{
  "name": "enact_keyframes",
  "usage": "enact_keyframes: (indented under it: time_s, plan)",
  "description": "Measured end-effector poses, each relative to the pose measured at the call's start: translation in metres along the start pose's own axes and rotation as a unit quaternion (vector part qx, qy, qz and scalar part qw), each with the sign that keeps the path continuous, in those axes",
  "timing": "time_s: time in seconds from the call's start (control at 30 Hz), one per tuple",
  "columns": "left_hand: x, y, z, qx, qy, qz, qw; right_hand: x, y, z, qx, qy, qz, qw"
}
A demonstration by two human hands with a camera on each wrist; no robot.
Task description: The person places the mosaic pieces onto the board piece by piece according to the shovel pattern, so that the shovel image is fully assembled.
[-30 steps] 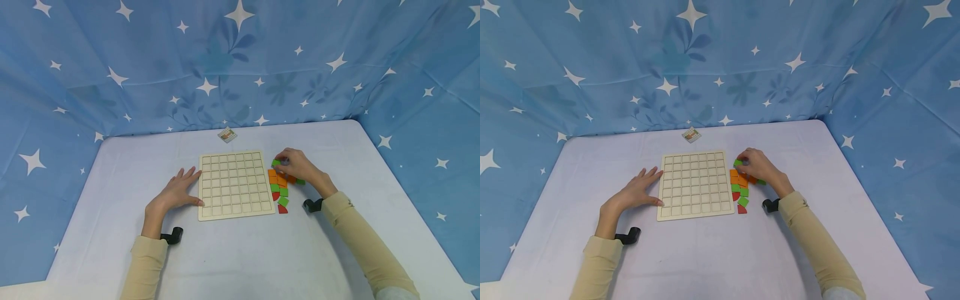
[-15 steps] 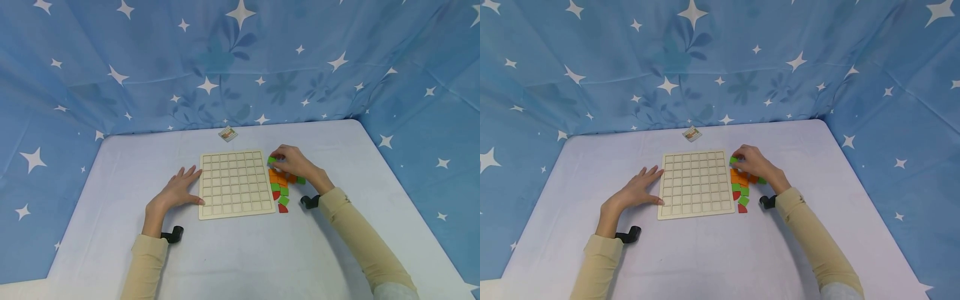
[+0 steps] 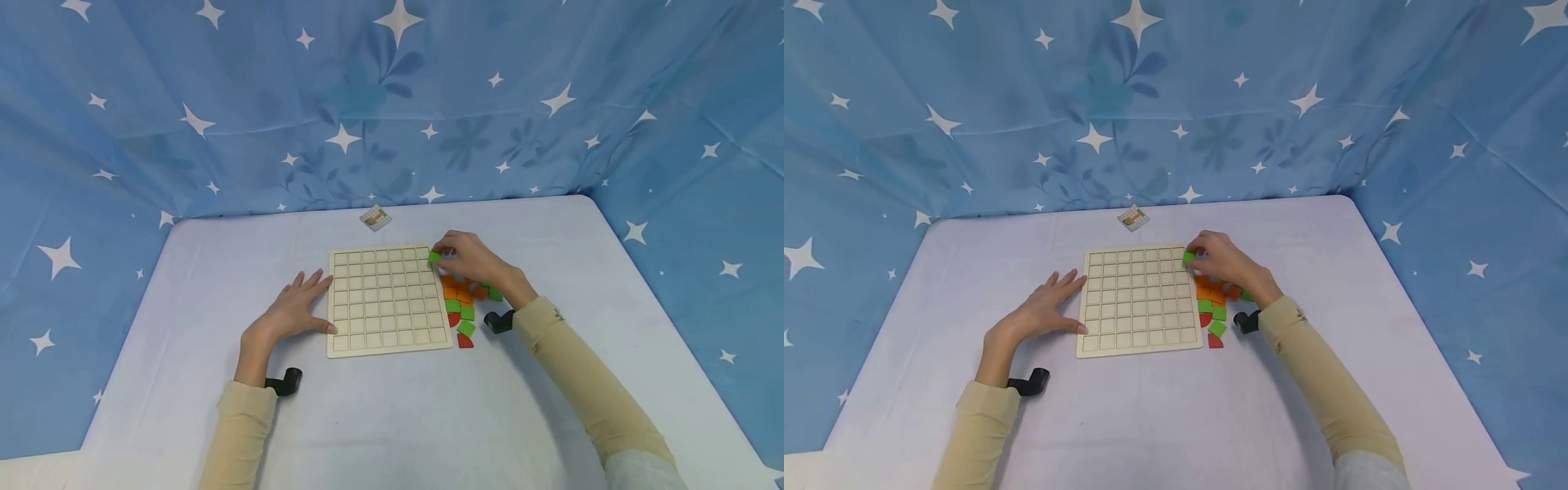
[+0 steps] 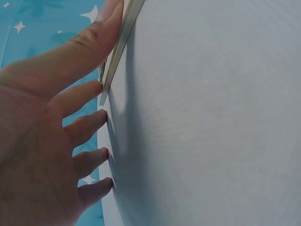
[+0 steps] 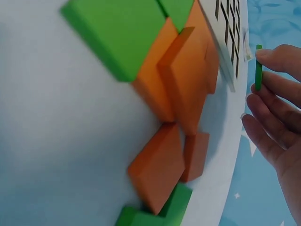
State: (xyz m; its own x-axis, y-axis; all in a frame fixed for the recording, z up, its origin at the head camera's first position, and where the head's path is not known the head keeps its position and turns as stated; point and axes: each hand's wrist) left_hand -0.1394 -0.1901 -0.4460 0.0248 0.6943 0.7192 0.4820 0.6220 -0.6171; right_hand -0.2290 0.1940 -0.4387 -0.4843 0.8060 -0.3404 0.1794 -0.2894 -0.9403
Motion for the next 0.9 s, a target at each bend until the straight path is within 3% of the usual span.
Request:
enact_keyframes:
  time_s: [0.7, 0.9]
  plan:
    - [0.000, 0.000, 0.000, 0.004, 0.001, 0.002, 1.0000, -0.016, 0.001, 0.030, -0.012, -0.059, -0.016, 0.9981]
    - [-0.001, 0.001, 0.000, 0.003, -0.004, 0.000, 1.0000, -0.022, 0.005, 0.040, -0.030, -0.056, -0.018, 0.9978]
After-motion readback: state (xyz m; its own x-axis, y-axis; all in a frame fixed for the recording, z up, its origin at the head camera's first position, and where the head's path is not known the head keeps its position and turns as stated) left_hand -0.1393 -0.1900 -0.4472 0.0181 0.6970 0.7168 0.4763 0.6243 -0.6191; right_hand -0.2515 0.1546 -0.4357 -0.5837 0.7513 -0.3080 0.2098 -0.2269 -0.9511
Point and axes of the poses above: each hand's wrist, its own z-axis towards the middle knuckle, its own y-axis out of the palm, x = y × z, and after that the axes turned 14 degrees about -z, right-handed
